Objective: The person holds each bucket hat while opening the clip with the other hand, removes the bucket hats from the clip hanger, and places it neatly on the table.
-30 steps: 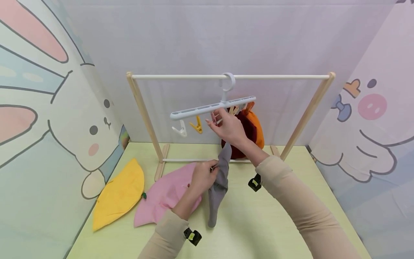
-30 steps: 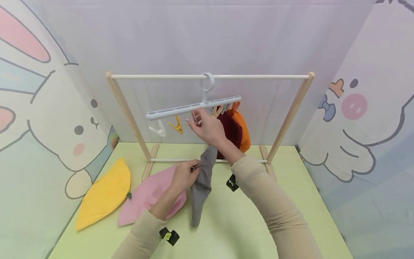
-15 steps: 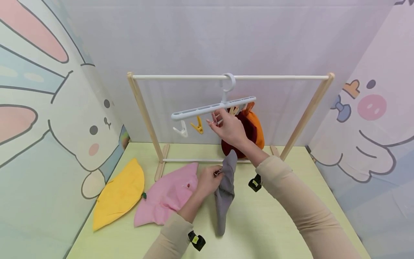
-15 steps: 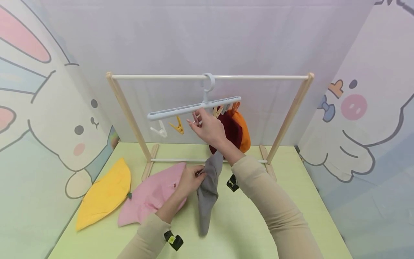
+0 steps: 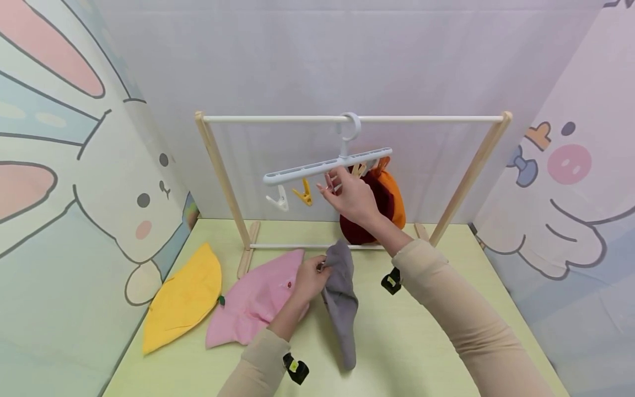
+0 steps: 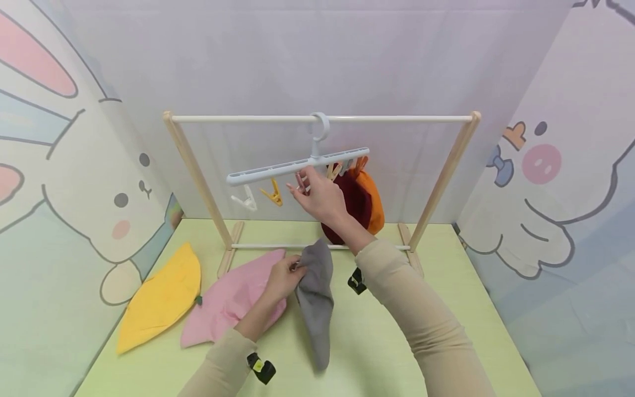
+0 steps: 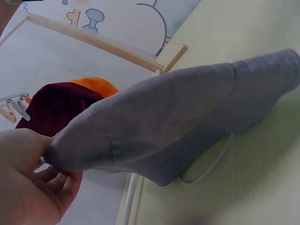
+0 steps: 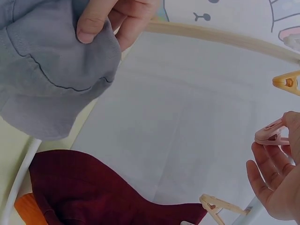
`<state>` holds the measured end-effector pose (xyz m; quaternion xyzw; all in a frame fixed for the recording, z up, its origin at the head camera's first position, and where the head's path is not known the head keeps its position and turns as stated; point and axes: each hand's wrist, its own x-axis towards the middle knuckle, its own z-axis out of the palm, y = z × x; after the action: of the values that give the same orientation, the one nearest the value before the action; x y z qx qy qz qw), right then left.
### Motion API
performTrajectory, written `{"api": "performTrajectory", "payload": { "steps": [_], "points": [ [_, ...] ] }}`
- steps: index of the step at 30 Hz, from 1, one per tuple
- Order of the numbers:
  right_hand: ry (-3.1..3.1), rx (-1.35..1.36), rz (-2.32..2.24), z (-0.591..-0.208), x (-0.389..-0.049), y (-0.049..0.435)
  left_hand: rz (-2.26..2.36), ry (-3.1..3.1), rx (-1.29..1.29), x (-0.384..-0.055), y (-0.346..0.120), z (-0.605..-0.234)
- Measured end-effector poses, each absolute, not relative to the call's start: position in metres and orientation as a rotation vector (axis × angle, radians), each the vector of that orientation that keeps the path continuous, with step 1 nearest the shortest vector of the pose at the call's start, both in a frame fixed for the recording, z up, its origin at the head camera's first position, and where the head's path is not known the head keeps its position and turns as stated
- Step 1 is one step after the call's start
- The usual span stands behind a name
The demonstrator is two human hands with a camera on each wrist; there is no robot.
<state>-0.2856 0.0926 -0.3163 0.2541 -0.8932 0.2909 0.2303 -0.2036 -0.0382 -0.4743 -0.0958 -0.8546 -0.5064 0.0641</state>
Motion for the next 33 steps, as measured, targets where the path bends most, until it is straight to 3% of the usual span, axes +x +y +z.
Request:
{"api": "performTrajectory", "payload": {
  "steps": [15,33],
  "points": [
    [-2.445,0.696,0.8,-0.316,-0.285,0.094,-1.137,-2.945,-0.109,-0.201,-0.062,-0.477],
    [-2.437,0.708,0.805,-0.316,-0.285,0.093,-1.012,-2.956,0.13,-0.193,-0.077,-0.498]
  ]
}}
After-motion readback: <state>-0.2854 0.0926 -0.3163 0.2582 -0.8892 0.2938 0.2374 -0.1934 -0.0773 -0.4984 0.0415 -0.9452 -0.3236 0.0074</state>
